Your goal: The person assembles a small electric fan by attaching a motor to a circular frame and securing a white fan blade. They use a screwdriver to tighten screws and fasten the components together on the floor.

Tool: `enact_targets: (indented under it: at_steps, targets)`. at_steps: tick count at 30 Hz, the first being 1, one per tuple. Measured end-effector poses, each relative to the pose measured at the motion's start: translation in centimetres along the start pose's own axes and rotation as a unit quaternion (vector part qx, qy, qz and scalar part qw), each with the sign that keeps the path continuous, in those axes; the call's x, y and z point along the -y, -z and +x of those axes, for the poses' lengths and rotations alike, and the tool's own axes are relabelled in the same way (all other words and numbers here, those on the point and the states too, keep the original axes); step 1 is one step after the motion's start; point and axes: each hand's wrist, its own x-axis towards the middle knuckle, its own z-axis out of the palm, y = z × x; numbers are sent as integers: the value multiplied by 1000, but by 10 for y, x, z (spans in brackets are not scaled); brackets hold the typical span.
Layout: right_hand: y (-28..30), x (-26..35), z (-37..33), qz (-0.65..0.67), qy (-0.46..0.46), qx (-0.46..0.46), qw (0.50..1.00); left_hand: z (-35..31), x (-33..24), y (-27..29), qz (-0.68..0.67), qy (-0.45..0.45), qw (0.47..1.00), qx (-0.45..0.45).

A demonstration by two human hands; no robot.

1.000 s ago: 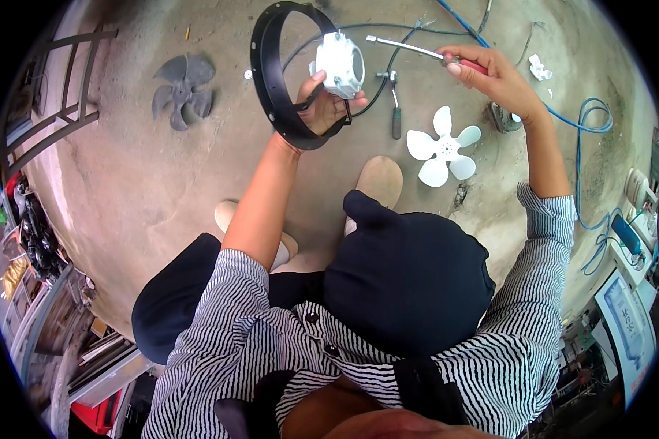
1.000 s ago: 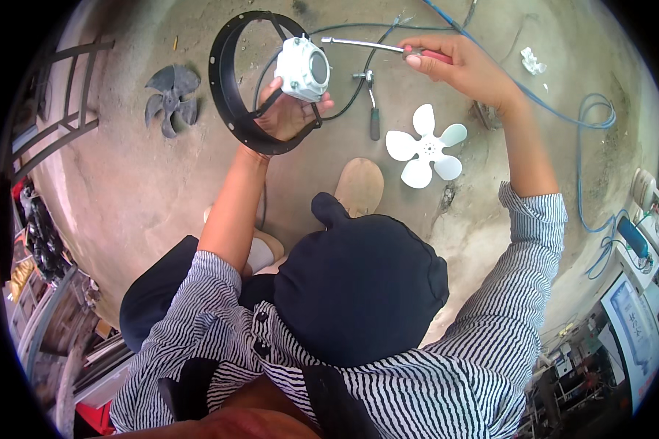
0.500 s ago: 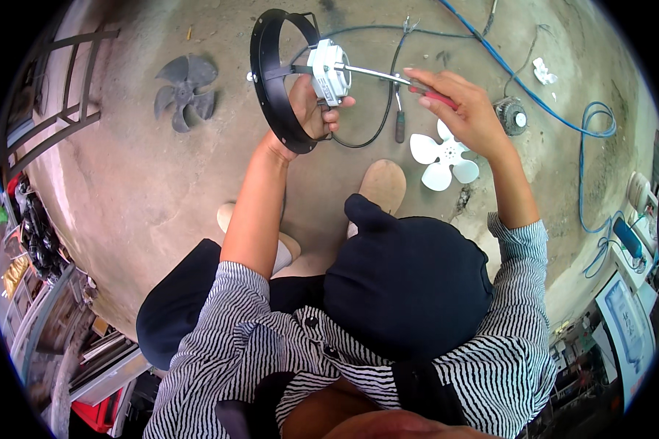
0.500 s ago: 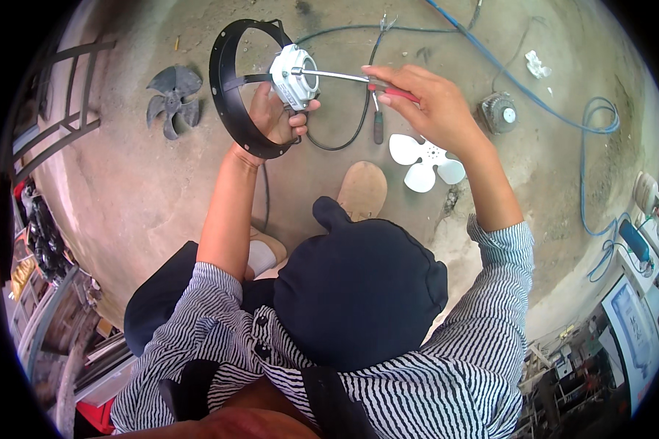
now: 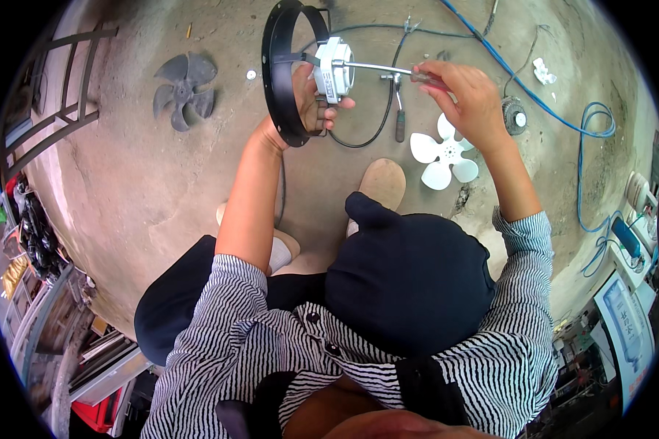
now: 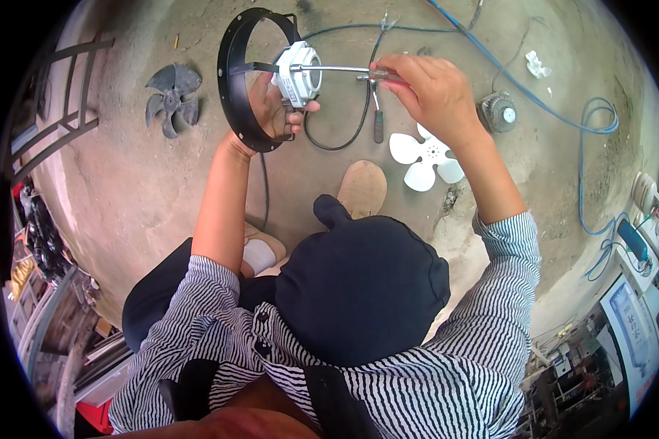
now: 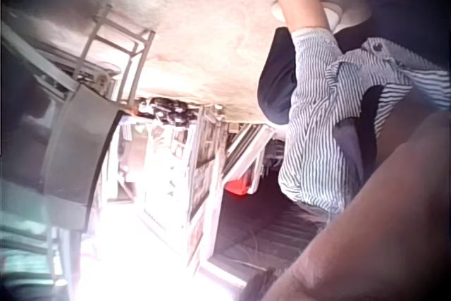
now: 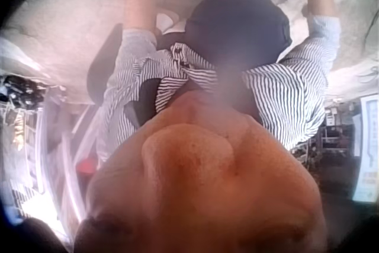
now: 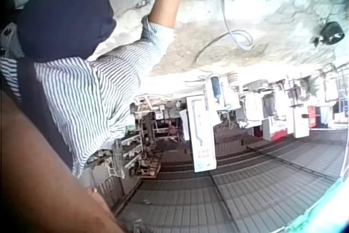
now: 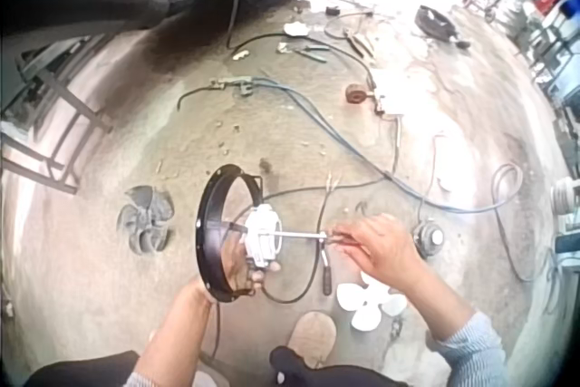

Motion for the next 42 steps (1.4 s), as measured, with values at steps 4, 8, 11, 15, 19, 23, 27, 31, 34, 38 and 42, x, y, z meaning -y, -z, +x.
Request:
enact_targets:
  at_steps: [4, 8, 11, 15, 19, 23, 27, 31, 34, 38, 42]
  targets:
    - [-14, -2, -4, 17, 14, -76, 997, 5, 1, 7, -18, 14, 1000, 19]
    - [-10, 3, -7, 64, -40, -54, 996, -1, -3, -5, 3, 11, 1000, -15]
    - [-6, 5, -7, 133, -81, -25, 988, -2, -4, -5, 34, 5, 999, -16]
    - [-4, 4, -7, 231, -146, 18, 962, -1, -3, -2, 31, 9, 999, -5]
    - [3, -1, -6, 244, -157, 31, 956, -1, -1, 3, 28, 5, 1000, 1]
    - [4, -5, -6, 216, -103, 33, 971, 0, 0, 9, 17, 15, 999, 31]
    - [6, -4, -5, 182, -111, 46, 976, 3, 3, 15, 8, 9, 999, 40]
    - [7, -4, -3, 170, -103, 50, 979, 2, 1, 16, -7, 21, 999, 43]
    - [5, -8, -4, 162, -102, 58, 980, 0, 0, 14, -6, 18, 999, 42]
    - [6, -9, -1, 208, -189, 135, 950, -1, -1, 13, -7, 5, 998, 54]
    - [10, -12, 4, 281, -273, 213, 895, -1, -1, 14, -11, 11, 998, 54]
